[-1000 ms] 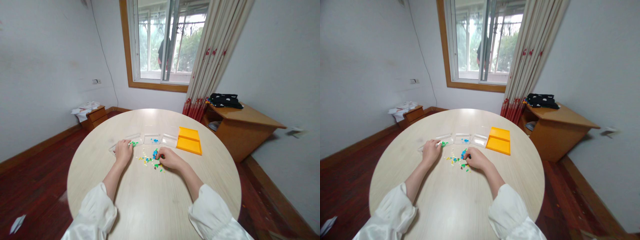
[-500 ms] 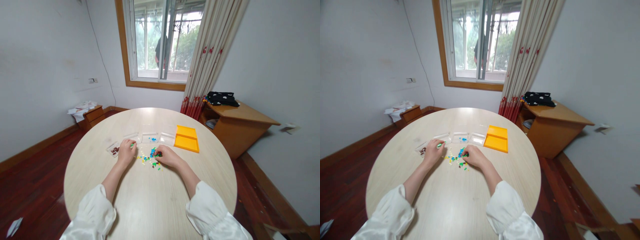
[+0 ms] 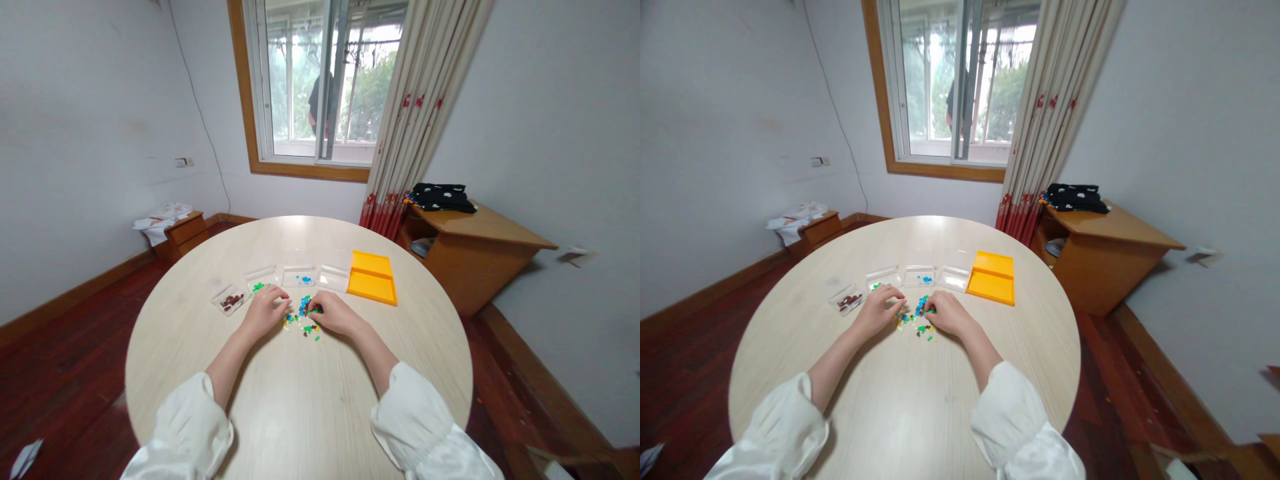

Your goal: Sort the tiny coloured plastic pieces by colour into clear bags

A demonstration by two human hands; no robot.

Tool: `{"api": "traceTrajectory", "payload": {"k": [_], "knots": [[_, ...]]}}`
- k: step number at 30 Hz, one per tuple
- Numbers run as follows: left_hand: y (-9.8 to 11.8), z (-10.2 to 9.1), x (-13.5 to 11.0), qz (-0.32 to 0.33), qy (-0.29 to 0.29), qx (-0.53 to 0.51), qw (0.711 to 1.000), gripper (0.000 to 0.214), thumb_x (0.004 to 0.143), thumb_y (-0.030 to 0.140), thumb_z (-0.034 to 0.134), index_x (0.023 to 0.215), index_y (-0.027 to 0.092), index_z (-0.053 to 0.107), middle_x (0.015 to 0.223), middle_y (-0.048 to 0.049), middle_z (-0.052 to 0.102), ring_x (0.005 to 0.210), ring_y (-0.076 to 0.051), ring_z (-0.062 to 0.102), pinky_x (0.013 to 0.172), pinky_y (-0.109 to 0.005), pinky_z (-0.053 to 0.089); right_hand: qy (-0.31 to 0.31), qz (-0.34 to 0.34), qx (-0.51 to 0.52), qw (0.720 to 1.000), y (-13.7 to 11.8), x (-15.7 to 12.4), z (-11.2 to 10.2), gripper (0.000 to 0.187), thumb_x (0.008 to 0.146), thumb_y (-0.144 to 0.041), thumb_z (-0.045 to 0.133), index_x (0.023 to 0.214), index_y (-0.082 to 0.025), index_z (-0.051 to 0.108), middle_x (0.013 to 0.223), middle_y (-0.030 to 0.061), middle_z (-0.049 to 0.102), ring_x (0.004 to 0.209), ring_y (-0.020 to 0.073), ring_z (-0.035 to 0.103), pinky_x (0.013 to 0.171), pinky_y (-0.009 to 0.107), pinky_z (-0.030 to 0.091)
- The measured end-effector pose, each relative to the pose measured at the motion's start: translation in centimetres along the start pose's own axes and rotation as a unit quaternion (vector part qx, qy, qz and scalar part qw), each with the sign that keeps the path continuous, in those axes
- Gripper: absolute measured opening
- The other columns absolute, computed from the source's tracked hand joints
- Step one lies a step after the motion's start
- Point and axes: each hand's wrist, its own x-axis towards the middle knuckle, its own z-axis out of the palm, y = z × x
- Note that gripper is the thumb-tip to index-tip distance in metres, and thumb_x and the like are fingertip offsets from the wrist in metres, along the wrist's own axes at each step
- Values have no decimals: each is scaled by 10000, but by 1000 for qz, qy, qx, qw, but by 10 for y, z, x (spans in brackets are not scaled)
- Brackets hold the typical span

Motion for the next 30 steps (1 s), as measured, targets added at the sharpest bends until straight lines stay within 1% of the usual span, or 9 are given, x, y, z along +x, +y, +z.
{"api": "traceTrajectory", "payload": {"k": [2,7,9,15,19,22,24,27,30], "knots": [[-1,3,-1,5,-6,-11,1000,100,797,232,560,737,185,624,792,-50,650,831,-194,566,787,-337,432,15,-7,-6,1000,-1,0,-1,84,748,-102,622,781,-154,680,804,39,618,812,155,554,775,260,401],[-2,7,-1,10,-8,-39,999,118,800,242,565,735,184,643,793,-54,666,812,-190,575,783,-335,428,103,-48,5,994,-4,-1,-3,52,782,-132,631,827,-158,637,844,35,605,848,158,528,791,282,392],[1,7,0,8,-15,-58,998,146,808,260,557,732,181,653,780,-53,672,791,-184,581,773,-328,429,123,-68,10,990,-6,0,-3,51,795,-135,623,836,-165,626,858,35,602,876,166,523,806,293,387],[14,11,0,-32,-44,-132,990,235,819,319,527,711,166,669,709,-40,675,679,-146,571,666,-270,428,130,-114,23,985,-14,1,2,34,817,-140,607,841,-160,622,843,38,590,875,169,520,802,299,388],[14,15,0,-65,-48,-141,987,254,811,338,518,714,163,674,667,-22,661,597,-127,530,575,-244,392,133,-130,26,982,-16,2,5,43,821,-144,607,847,-170,630,847,36,599,879,167,524,809,300,391],[3,12,2,-84,-4,-106,991,229,800,323,524,709,170,667,685,-23,664,625,-139,546,606,-256,405,140,-114,16,983,-11,2,3,71,815,-145,613,873,-176,640,882,43,614,909,171,528,834,307,387],[-11,6,3,-107,67,-52,991,213,791,314,524,706,171,656,729,-40,674,699,-167,574,670,-285,424,136,-78,-2,988,-6,2,0,78,813,-127,599,855,-172,648,872,45,619,896,169,532,832,306,386],[-34,-5,5,-134,151,48,978,210,790,314,513,723,171,651,788,-74,681,802,-220,583,760,-345,428,100,-23,-21,995,3,1,-7,106,801,-103,575,803,-161,663,825,42,624,831,156,540,786,281,394],[-51,-13,5,-144,179,125,965,218,798,315,499,762,171,657,820,-91,677,824,-246,573,782,-376,420,63,-2,-17,998,8,-2,-12,135,760,-74,570,782,-155,676,816,42,641,797,143,554,743,247,399]]}}
